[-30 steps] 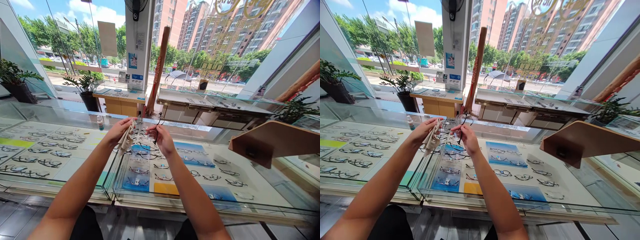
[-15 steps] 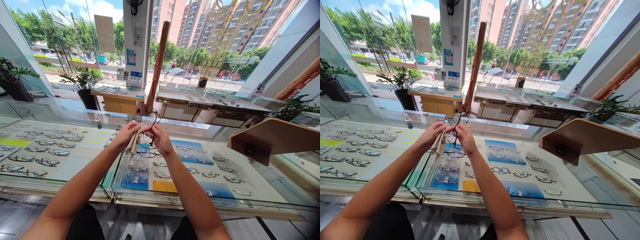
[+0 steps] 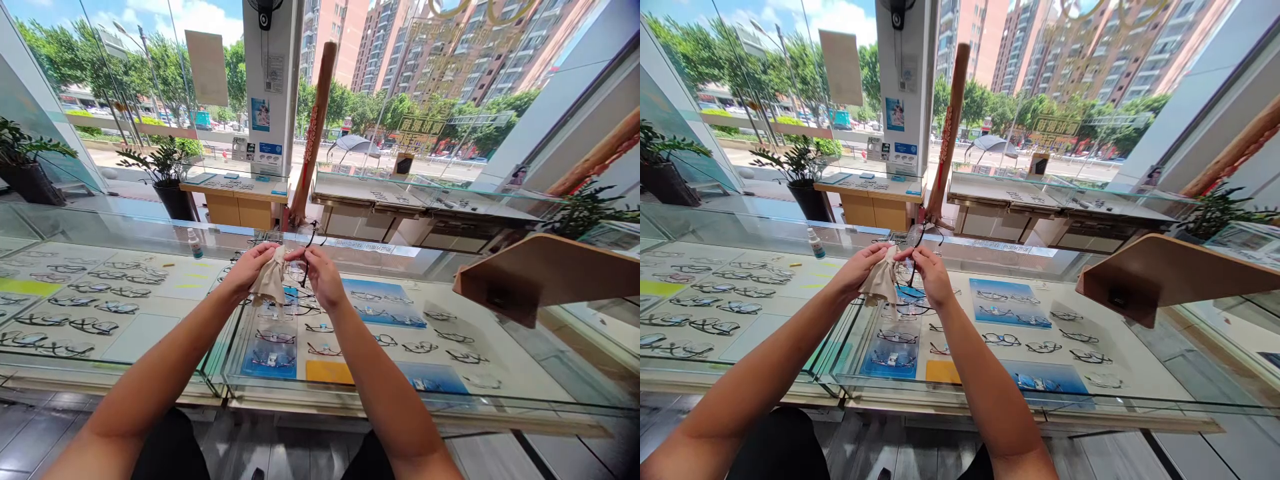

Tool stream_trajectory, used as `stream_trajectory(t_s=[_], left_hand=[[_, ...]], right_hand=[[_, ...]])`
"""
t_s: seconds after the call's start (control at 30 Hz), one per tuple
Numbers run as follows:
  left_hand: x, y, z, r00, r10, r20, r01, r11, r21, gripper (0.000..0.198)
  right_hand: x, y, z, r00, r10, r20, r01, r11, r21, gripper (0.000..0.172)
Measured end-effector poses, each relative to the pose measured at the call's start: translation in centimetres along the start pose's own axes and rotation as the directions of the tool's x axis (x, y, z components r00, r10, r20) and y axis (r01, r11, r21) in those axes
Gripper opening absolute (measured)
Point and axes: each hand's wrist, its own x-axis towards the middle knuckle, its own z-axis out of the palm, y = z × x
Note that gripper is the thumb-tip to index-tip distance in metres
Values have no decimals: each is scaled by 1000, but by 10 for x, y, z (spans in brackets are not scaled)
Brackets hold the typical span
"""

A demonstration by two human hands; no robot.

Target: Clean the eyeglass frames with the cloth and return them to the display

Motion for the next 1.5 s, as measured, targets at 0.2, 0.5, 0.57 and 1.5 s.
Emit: stream_trajectory(t_s=[0.2,0.5,0.57,1.5], left_hand=[[0,1,0,997,-76,21,78,992,-103,62],[-3,-4,4,989,-112,100,118,991,-58,62],[-4,-5,5,985,-121,122,129,990,-54,60],[-10,-9,17,952,-187,243,250,933,-260,52]], right_hand=[[1,5,-2,1000,4,-28,-3,1000,5,27],[1,6,-3,998,8,-61,-3,997,80,23],[1,6,-3,998,21,-61,-16,996,83,23],[3,22,-7,998,-45,-33,43,997,-56,24]])
